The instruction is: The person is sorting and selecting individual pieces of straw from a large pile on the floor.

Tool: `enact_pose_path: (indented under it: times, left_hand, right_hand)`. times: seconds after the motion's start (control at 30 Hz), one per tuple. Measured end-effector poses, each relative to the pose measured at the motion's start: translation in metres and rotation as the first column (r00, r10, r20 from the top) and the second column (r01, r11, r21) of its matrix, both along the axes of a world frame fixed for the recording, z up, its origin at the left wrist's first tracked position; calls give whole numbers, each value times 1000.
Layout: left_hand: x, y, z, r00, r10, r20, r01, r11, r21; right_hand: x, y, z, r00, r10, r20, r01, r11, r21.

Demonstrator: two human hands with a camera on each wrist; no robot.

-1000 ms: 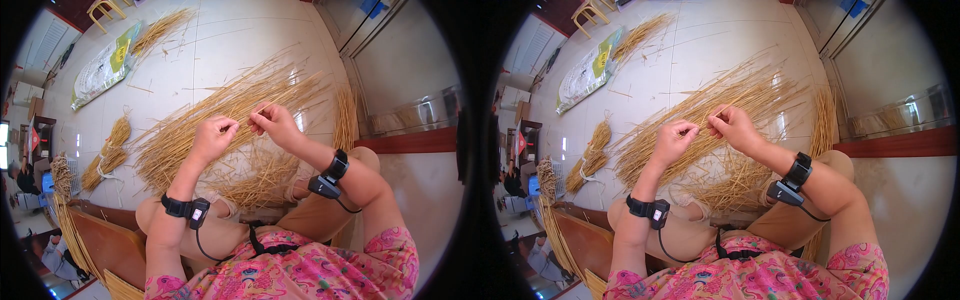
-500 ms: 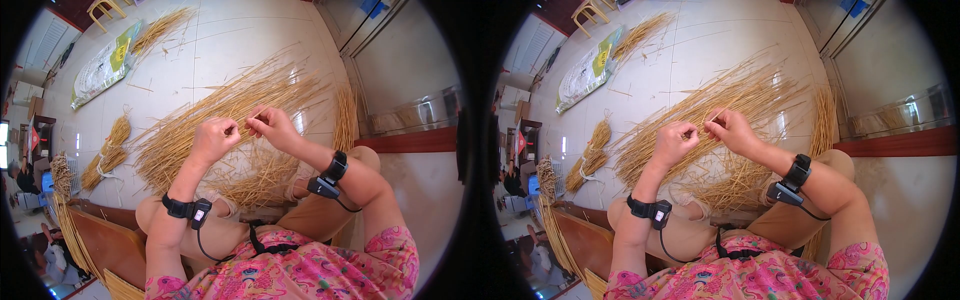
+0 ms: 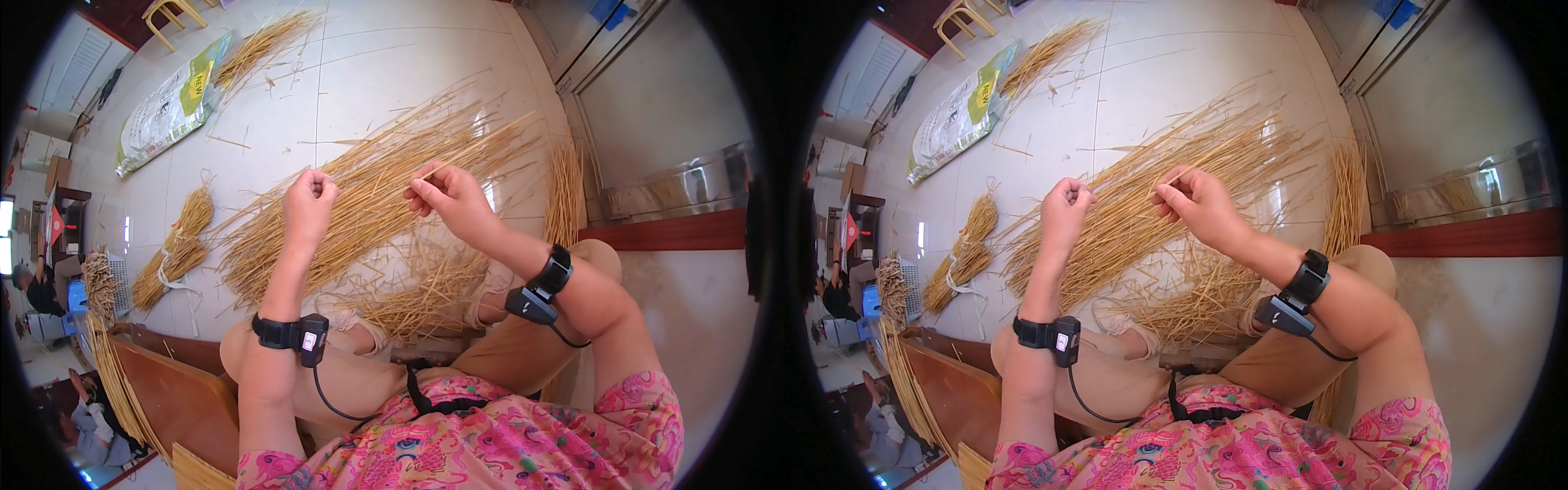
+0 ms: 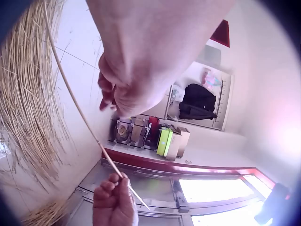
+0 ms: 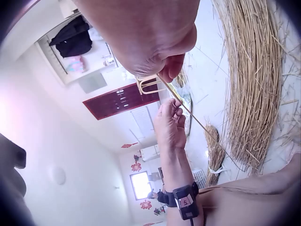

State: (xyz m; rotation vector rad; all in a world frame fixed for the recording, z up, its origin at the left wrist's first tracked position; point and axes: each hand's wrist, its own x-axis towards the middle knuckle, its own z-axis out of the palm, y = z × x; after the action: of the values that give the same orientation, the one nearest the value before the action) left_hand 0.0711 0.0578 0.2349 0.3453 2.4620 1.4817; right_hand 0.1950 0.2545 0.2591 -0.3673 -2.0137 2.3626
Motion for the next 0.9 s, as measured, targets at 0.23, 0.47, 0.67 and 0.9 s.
enact_pose_path:
  times: [0.23, 0.47, 0.67, 0.9]
  left_hand:
    - [27, 17, 24, 867, -448, 219, 434, 894, 110]
    - [26, 17, 16, 816, -507, 278, 448, 858, 250]
    - [24, 17, 7, 908, -377, 185, 344, 920, 187]
    - [18, 12, -6, 957, -106, -271, 29, 962, -273]
  right_hand:
    - [0, -1, -5, 999, 32, 10, -33, 999, 39]
    - [0, -1, -7, 999, 50, -18, -49, 996, 68]
    - [0, -4, -6, 997, 70, -16, -68, 995, 71]
    - [1, -7, -8, 997, 3, -80, 0, 999, 48]
